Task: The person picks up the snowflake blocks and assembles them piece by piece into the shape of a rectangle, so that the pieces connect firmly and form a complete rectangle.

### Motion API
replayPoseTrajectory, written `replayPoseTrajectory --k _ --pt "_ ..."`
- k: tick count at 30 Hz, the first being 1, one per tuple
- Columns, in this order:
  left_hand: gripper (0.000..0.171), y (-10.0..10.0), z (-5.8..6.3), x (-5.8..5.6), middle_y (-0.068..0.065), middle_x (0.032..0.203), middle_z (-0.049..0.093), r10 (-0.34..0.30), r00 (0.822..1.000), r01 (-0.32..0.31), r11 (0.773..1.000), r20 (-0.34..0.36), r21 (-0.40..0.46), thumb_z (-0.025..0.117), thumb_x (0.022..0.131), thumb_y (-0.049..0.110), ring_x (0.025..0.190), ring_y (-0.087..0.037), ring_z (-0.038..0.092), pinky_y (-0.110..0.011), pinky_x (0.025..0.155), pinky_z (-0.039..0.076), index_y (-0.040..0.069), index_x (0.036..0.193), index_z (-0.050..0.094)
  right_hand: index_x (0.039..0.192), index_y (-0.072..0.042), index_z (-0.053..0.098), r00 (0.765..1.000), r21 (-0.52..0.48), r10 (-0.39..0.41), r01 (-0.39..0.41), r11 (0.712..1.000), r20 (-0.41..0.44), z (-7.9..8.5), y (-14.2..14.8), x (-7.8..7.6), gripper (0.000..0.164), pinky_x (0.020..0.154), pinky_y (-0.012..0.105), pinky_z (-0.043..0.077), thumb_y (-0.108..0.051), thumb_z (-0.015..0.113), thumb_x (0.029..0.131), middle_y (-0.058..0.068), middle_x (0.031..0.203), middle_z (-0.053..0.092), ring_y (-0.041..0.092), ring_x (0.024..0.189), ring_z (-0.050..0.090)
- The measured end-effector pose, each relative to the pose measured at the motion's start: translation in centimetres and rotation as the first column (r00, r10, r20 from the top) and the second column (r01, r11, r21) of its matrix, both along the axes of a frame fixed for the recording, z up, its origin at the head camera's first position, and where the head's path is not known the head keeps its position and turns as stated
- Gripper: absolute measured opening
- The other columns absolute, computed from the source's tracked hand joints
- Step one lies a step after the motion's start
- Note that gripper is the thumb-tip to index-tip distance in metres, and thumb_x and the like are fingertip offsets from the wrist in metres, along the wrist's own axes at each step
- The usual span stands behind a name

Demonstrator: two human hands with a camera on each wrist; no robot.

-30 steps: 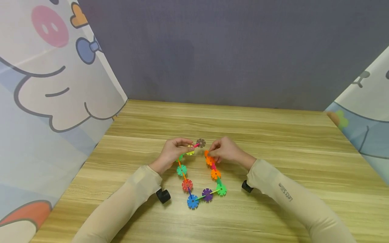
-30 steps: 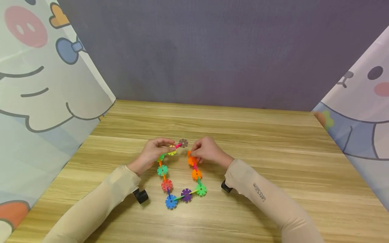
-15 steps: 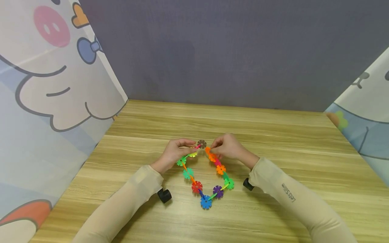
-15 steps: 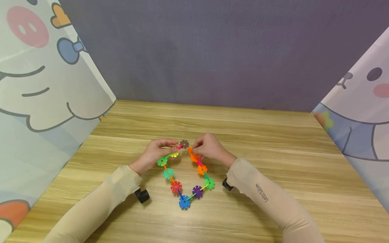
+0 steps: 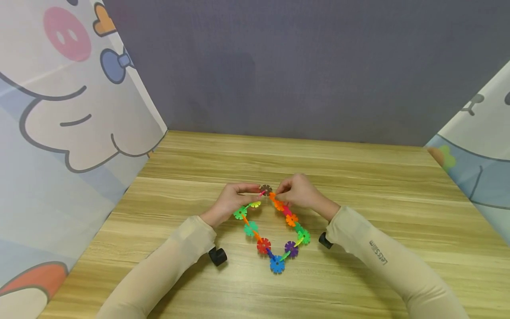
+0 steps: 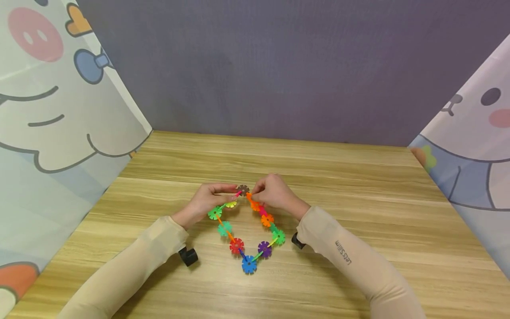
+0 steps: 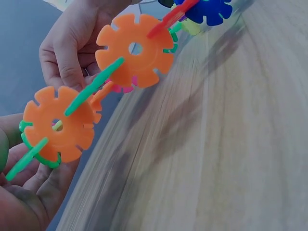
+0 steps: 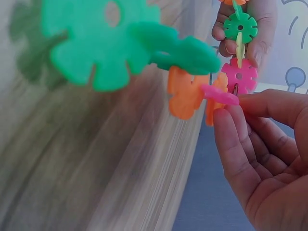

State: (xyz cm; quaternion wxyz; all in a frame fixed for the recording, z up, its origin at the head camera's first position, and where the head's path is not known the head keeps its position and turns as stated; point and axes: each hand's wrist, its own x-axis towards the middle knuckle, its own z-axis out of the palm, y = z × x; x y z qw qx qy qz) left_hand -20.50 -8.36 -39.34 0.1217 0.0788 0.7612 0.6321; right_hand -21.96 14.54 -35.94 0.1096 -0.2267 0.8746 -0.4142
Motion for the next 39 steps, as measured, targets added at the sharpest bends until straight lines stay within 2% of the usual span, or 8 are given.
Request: replayPoseTrajectory --k 4,9,12,20,23,31,35,39 --pt "0.04 0.1 0.0 0.0 -0.013 0.132 0.063 -0.044 0.999 0.043 0.999 0.017 0.017 0.075 0.089 0.006 0.103 -0.025 0.068 -0.03 0.081 0.058 0.001 0.128 0.067 0.082 0.0 0.075 1.0 0.006 0.006 -0.006 1.0 -0.017 0.0 -0.1 0.0 0.004 0.05 0.033 0.056 -0.002 0.073 0.085 0.004 0.066 0.068 0.024 0.053 0.064" --pt "0.052 0.1 0.0 0.0 -0.018 0.131 0.062 -0.102 0.995 0.102 0.995 0.021 0.004 0.074 0.09 0.007 0.09 -0.019 0.069 -0.027 0.07 0.058 0.0 0.139 0.056 0.082 -0.002 0.076 0.998 0.036 0.017 -0.014 0.999 -0.068 0.0 -0.1 0.1 0.004 0.048 0.028 0.051 -0.003 0.074 0.085 0.001 0.067 0.068 0.013 0.049 0.058" --pt "0.054 0.1 -0.1 -0.1 -0.018 0.132 0.061 -0.113 0.993 0.113 0.994 0.019 0.0 0.074 0.09 0.007 0.093 -0.019 0.069 -0.025 0.07 0.058 0.0 0.141 0.054 0.081 -0.002 0.076 0.994 0.047 0.03 -0.025 0.999 -0.11 -0.1 -0.2 0.1 0.004 0.05 0.027 0.051 -0.003 0.073 0.084 0.0 0.069 0.069 0.009 0.051 0.056" --pt "0.051 0.3 -0.3 -0.1 -0.019 0.133 0.06 -0.138 0.99 0.137 0.99 0.024 0.033 0.071 0.092 0.003 0.1 -0.023 0.068 -0.03 0.075 0.06 -0.003 0.139 0.055 0.082 -0.004 0.075 0.982 0.069 0.056 -0.044 0.997 -0.178 -0.3 -0.2 0.4 0.006 0.063 0.025 0.056 0.0 0.071 0.083 -0.002 0.074 0.069 0.009 0.065 0.061" --pt "0.051 0.5 -0.3 -0.1 -0.021 0.133 0.059 -0.129 0.991 0.126 0.99 0.042 0.065 0.07 0.092 0.0 0.099 -0.021 0.067 -0.031 0.074 0.06 -0.004 0.139 0.053 0.082 -0.004 0.073 0.977 0.064 0.065 -0.053 0.997 -0.202 -0.4 -0.2 0.5 0.006 0.063 0.025 0.056 0.001 0.07 0.084 -0.002 0.075 0.068 0.009 0.066 0.061" --pt "0.049 1.2 0.0 0.0 -0.026 0.13 0.058 -0.059 0.994 0.041 0.979 0.088 0.199 0.063 0.093 -0.008 0.089 -0.014 0.066 -0.028 0.073 0.06 -0.006 0.14 0.052 0.088 0.0 0.07 0.962 0.007 0.04 -0.039 0.999 -0.27 -0.5 0.0 1.0 0.005 0.06 0.025 0.055 -0.001 0.067 0.091 0.0 0.078 0.067 0.01 0.067 0.06" --pt "0.05 1.7 0.2 0.3 -0.026 0.129 0.059 -0.036 0.997 0.019 0.975 0.072 0.221 0.063 0.091 -0.01 0.084 -0.011 0.066 -0.027 0.073 0.06 -0.007 0.139 0.052 0.087 0.001 0.07 0.94 0.016 0.048 -0.045 0.999 -0.337 -0.3 -0.1 1.0 0.005 0.06 0.025 0.055 -0.001 0.067 0.091 0.002 0.078 0.067 0.01 0.067 0.06" --pt "0.051 1.7 0.5 0.4 -0.025 0.129 0.061 -0.014 0.999 0.006 0.984 0.041 0.179 0.065 0.09 -0.009 0.082 -0.009 0.067 -0.023 0.07 0.058 -0.005 0.139 0.053 0.088 0.003 0.071 0.926 0.023 0.073 -0.07 0.997 -0.371 0.1 -0.1 0.9 0.005 0.06 0.024 0.056 0.0 0.068 0.091 0.005 0.079 0.068 0.012 0.067 0.062"
